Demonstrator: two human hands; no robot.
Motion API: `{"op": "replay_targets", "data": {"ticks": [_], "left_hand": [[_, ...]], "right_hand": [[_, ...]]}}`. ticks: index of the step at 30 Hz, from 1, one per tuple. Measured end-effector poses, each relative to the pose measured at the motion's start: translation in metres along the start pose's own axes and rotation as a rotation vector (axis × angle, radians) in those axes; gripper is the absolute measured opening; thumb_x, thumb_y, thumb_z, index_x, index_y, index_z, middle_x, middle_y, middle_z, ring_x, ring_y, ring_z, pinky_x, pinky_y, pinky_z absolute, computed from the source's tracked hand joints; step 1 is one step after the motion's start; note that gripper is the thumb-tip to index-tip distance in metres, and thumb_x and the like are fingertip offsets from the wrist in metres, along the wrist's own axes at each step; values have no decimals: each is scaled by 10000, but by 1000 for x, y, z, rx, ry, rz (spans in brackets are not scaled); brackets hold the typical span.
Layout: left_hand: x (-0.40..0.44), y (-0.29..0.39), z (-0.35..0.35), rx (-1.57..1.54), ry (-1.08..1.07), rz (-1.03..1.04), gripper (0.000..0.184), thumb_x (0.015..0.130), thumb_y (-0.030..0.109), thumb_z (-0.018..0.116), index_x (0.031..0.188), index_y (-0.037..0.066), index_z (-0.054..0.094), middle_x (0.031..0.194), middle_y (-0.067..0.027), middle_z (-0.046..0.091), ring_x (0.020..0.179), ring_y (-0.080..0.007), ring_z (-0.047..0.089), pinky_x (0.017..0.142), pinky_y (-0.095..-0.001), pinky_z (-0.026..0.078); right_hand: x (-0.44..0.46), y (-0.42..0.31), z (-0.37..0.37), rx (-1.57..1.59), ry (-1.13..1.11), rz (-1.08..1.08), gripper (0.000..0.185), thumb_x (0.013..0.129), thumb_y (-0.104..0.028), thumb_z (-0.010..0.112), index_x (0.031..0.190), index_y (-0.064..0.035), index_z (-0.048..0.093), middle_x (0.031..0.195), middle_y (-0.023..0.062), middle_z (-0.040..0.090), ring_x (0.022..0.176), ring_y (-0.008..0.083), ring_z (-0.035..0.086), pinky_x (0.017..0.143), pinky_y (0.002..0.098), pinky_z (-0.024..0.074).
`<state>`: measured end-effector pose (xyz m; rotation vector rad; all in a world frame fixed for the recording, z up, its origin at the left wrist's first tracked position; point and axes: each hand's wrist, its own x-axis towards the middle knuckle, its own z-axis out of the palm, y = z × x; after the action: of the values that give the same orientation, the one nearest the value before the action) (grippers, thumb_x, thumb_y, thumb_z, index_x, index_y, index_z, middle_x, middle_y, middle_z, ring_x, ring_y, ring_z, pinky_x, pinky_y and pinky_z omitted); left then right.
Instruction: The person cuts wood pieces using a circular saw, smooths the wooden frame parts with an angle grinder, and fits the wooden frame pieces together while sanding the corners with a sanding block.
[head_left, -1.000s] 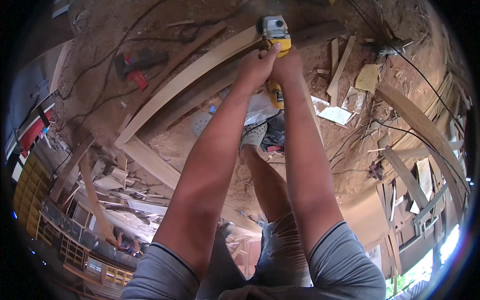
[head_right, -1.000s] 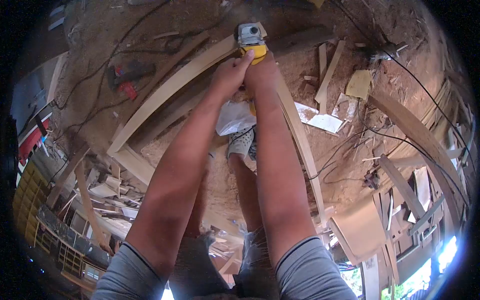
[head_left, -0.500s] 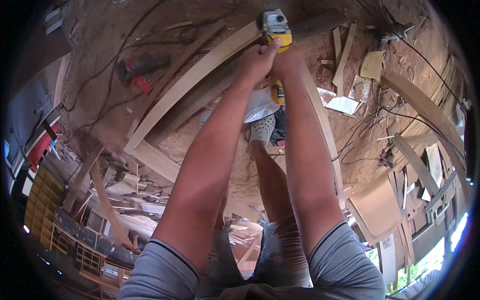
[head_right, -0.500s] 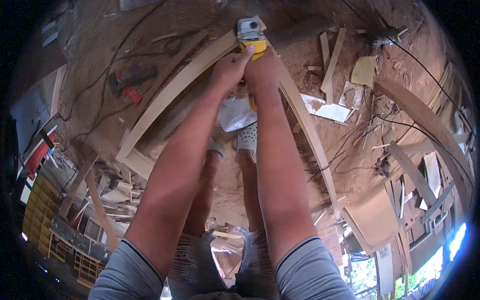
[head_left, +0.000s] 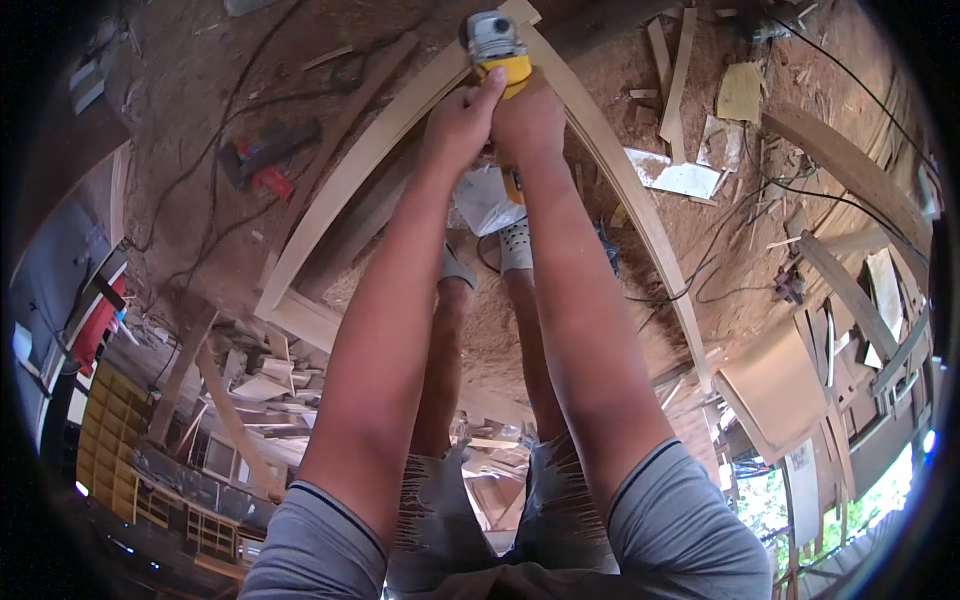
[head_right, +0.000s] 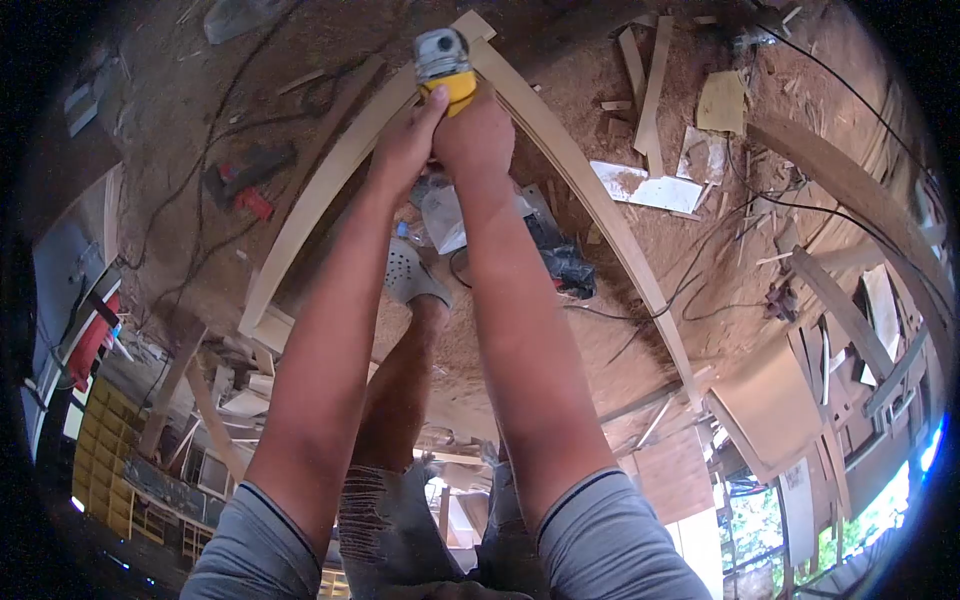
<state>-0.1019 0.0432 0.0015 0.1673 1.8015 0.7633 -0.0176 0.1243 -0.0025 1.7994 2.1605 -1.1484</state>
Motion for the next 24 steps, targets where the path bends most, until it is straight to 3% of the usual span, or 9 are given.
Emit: {"op": "replay_targets", "data": {"ticks": [8,11,14,17,24], "left_hand": [[28,4,33,82,-70,113,738,1023,708,561,965,6,780,873,-107,744,836,-182,706,768,-367,554],[3,24,40,65,-82,1,752,1004,725,573,921,5,773,837,-124,743,831,-213,712,790,-400,554],[-5,19,58,149,-73,93,781,956,757,610,789,0,701,772,-173,720,794,-331,719,776,-453,551],[-21,15,72,217,-149,73,769,926,767,645,833,6,703,831,-203,734,824,-386,722,787,-459,557],[-44,-9,95,217,-130,83,771,925,786,636,812,24,678,845,-173,708,824,-319,683,766,-456,530]], "right_hand": [[14,21,-24,73,9,55,514,945,-382,700,1244,30,630,1123,303,742,1094,478,719,929,552,569],[8,42,-22,183,16,160,523,936,-391,711,1253,19,639,1144,291,740,1103,479,712,930,549,562],[-8,59,-35,147,29,164,530,926,-409,727,1243,9,649,1152,287,737,1096,482,711,923,543,560],[-25,83,-39,141,75,183,545,907,-424,756,1222,9,654,1101,278,748,1067,477,722,897,537,567],[-60,108,-41,194,150,209,649,818,-486,849,1173,22,658,1041,273,755,1025,471,736,881,519,578]]}}
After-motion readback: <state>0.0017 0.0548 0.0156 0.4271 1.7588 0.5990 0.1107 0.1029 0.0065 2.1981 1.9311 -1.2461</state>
